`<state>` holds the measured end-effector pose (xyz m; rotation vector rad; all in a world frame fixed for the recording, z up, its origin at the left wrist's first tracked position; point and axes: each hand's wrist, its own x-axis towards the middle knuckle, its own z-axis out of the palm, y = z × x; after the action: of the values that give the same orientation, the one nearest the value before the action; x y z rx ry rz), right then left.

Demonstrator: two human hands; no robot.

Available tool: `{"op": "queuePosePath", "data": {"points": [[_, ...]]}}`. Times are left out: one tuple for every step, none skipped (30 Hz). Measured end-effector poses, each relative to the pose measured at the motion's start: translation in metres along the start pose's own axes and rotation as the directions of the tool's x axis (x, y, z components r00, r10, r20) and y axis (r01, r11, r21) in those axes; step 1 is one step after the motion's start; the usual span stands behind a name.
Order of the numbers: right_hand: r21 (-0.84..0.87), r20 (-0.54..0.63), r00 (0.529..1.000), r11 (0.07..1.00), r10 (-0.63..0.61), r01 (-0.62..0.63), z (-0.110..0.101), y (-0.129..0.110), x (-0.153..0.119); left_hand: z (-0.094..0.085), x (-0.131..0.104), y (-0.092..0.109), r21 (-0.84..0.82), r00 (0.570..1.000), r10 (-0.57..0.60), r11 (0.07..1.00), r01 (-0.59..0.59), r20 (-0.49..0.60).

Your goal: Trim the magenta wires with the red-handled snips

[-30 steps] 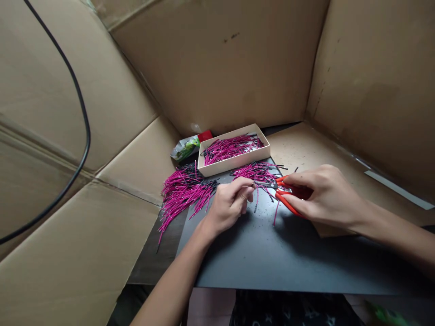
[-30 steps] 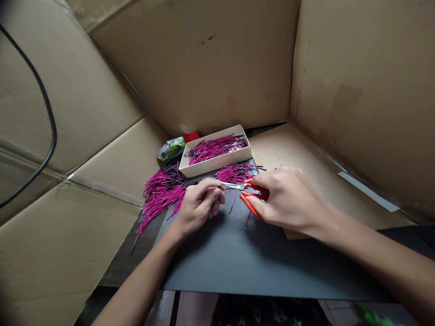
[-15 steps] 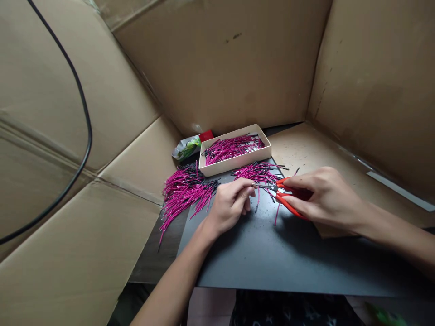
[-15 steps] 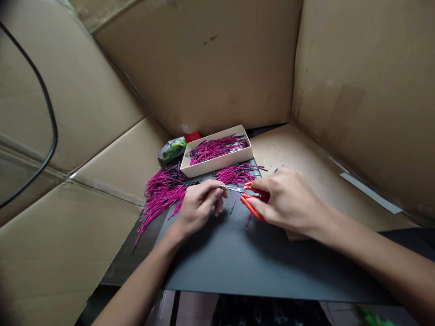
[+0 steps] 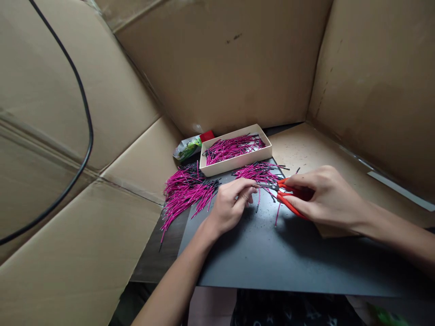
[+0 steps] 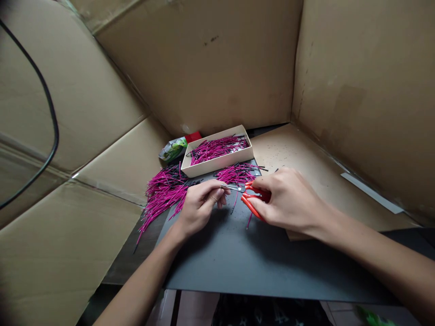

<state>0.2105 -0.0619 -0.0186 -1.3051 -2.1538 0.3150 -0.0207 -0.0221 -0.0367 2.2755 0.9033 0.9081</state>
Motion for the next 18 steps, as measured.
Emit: {"op": "queuePosePath", "data": {"points": [[-0.004, 0.0, 1.0, 1.0, 0.0, 0.0, 0.0002, -0.0006, 0.0, 0.0, 0.0, -0.0006, 0.002, 1.0, 0.002, 1.0, -0.002, 0.004], [-0.008, 0.001, 1.0, 1.0, -0.001, 0.001, 0.0004, -0.001, -0.0001, 0.0, -0.0001, -0.0012, 0.004, 1.0, 0.006, 1.0, -0.006, 0.006], [-0.012, 0.002, 1.0, 1.0, -0.003, 0.004, 0.0005, -0.0011, -0.0001, 0.0001, -0.0001, -0.0018, 0.006, 1.0, 0.009, 1.0, -0.009, 0.01], [-0.013, 0.004, 1.0, 1.0, -0.009, 0.009, 0.0005, -0.0009, -0.0001, 0.0002, -0.0001, -0.0023, 0.009, 1.0, 0.012, 1.0, -0.012, 0.014], [-0.012, 0.006, 1.0, 1.0, -0.016, 0.016, 0.0006, -0.0005, -0.0002, 0.0004, -0.0001, -0.0027, 0.013, 1.0, 0.014, 1.0, -0.014, 0.017], [-0.007, 0.01, 1.0, 1.0, -0.025, 0.025, 0.0006, 0.0002, -0.0004, 0.0005, 0.0, -0.0029, 0.016, 1.0, 0.016, 1.0, -0.017, 0.019], [0.0, 0.018, 0.999, 0.999, -0.035, 0.035, 0.0006, 0.001, -0.0005, 0.0006, 0.0001, -0.0029, 0.019, 1.0, 0.018, 1.0, -0.018, 0.02], [0.007, 0.027, 0.999, 0.999, -0.046, 0.046, 0.0006, 0.0019, -0.0007, 0.0007, 0.0002, -0.0027, 0.021, 1.0, 0.02, 1.0, -0.02, 0.02], [0.012, 0.033, 0.998, 0.998, -0.055, 0.055, 0.0006, 0.0027, -0.0009, 0.0008, 0.0003, -0.0024, 0.022, 1.0, 0.023, 0.999, -0.023, 0.02], [0.013, 0.034, 0.998, 0.998, -0.061, 0.061, 0.0005, 0.0034, -0.001, 0.0008, 0.0005, -0.002, 0.022, 0.999, 0.027, 0.999, -0.028, 0.018], [0.012, 0.034, 0.997, 0.998, -0.063, 0.063, 0.0003, 0.0038, -0.0011, 0.0008, 0.0006, -0.0016, 0.02, 0.999, 0.032, 0.999, -0.032, 0.015], [0.01, 0.035, 0.997, 0.998, -0.063, 0.063, 0.0001, 0.0039, -0.0011, 0.0007, 0.0007, -0.0011, 0.019, 0.999, 0.035, 0.999, -0.035, 0.015], [0.009, 0.033, 0.998, 0.998, -0.061, 0.061, -0.0002, 0.0037, -0.001, 0.0005, 0.0007, -0.0006, 0.02, 0.999, 0.036, 0.999, -0.037, 0.016], [0.009, 0.03, 0.998, 0.998, -0.055, 0.055, -0.0004, 0.0031, -0.001, 0.0002, 0.0008, -0.0002, 0.024, 0.999, 0.035, 0.999, -0.035, 0.018], [0.009, 0.027, 0.999, 0.999, -0.045, 0.045, -0.0007, 0.0023, -0.001, 0.0, 0.0009, 0.0001, 0.03, 0.999, 0.032, 0.999, -0.032, 0.022], [0.009, 0.021, 0.999, 0.999, -0.032, 0.032, -0.0008, 0.0015, -0.001, -0.0002, 0.001, 0.0003, 0.037, 0.999, 0.029, 0.999, -0.03, 0.023], [0.008, 0.012, 1.0, 1.0, -0.019, 0.019, -0.0008, 0.0007, -0.001, -0.0004, 0.0012, 0.0003, 0.044, 0.999, 0.028, 0.999, -0.029, 0.023], [0.004, 0.001, 1.0, 1.0, -0.008, 0.008, -0.0007, 0.0002, -0.0011, -0.0005, 0.0014, 0.0003, 0.05, 0.999, 0.03, 0.998, -0.031, 0.021]]}}
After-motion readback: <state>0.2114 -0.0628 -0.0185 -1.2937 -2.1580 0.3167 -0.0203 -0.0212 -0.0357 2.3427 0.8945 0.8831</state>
